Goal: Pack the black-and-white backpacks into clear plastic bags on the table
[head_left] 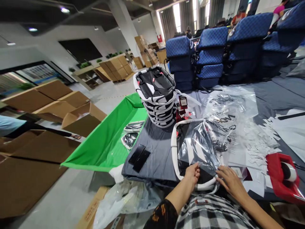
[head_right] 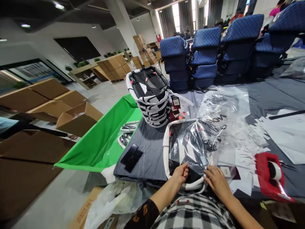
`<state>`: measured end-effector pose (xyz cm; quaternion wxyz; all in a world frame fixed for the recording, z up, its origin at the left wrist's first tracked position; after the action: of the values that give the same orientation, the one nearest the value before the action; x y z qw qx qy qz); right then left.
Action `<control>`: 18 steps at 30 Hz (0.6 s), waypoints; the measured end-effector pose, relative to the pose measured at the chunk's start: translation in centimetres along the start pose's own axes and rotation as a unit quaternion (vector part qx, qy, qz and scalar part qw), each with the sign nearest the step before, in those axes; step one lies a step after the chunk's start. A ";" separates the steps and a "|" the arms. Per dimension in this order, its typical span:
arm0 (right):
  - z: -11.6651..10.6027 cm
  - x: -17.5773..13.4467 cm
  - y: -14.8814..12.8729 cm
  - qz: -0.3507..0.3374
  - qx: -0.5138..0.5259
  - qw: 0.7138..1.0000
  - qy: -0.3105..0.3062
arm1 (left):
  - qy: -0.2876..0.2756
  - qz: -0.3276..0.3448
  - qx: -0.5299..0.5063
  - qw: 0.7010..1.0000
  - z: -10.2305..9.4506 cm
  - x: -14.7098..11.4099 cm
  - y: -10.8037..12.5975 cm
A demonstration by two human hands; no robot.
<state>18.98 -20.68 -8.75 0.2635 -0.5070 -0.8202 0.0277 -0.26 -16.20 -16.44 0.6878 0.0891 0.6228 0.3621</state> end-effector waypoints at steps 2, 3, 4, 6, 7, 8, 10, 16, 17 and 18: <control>-0.5 1.2 -0.9 0.022 0.008 1.000 0.001 | -0.003 0.026 0.009 1.000 0.2 -0.4 0.1; -0.6 2.0 -1.3 0.041 0.020 0.999 -0.004 | -0.005 0.046 0.018 0.999 0.3 -0.7 0.2; -0.5 2.9 -1.7 0.061 0.038 0.997 -0.011 | -0.008 0.069 0.029 0.997 0.4 -1.0 0.5; 0.2 4.7 -2.1 0.105 0.094 0.990 -0.031 | -0.011 0.118 0.058 0.991 0.6 -1.6 1.3; 0.6 5.3 -2.0 0.131 0.134 0.981 -0.042 | -0.010 0.141 0.076 0.987 0.7 -1.7 1.9; 1.2 5.8 -1.7 0.160 0.181 0.969 -0.056 | -0.007 0.165 0.095 0.982 0.8 -1.8 2.6; 2.4 6.2 -0.4 0.219 0.285 0.929 -0.088 | 0.009 0.217 0.139 0.966 0.6 -1.8 4.5; 1.6 6.2 6.7 0.409 0.342 0.846 0.024 | 0.059 0.325 0.298 0.896 -3.0 -4.0 7.8; 1.2 6.5 7.2 0.417 0.320 0.849 0.048 | 0.064 0.358 0.331 0.871 -3.4 -5.2 7.9; 0.9 7.0 7.1 0.416 0.299 0.856 0.063 | 0.076 0.414 0.370 0.828 -3.4 -6.8 8.2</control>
<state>21.97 -11.11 -8.91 0.4178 -0.6986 -0.4661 0.3467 -6.30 -15.47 -7.07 0.3393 0.5585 0.6655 0.3606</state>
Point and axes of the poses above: each hand's wrist, its own x-axis towards the middle knuckle, its own z-axis out of the palm, y = z × x, the point moved 9 cm from there along x, towards the middle knuckle
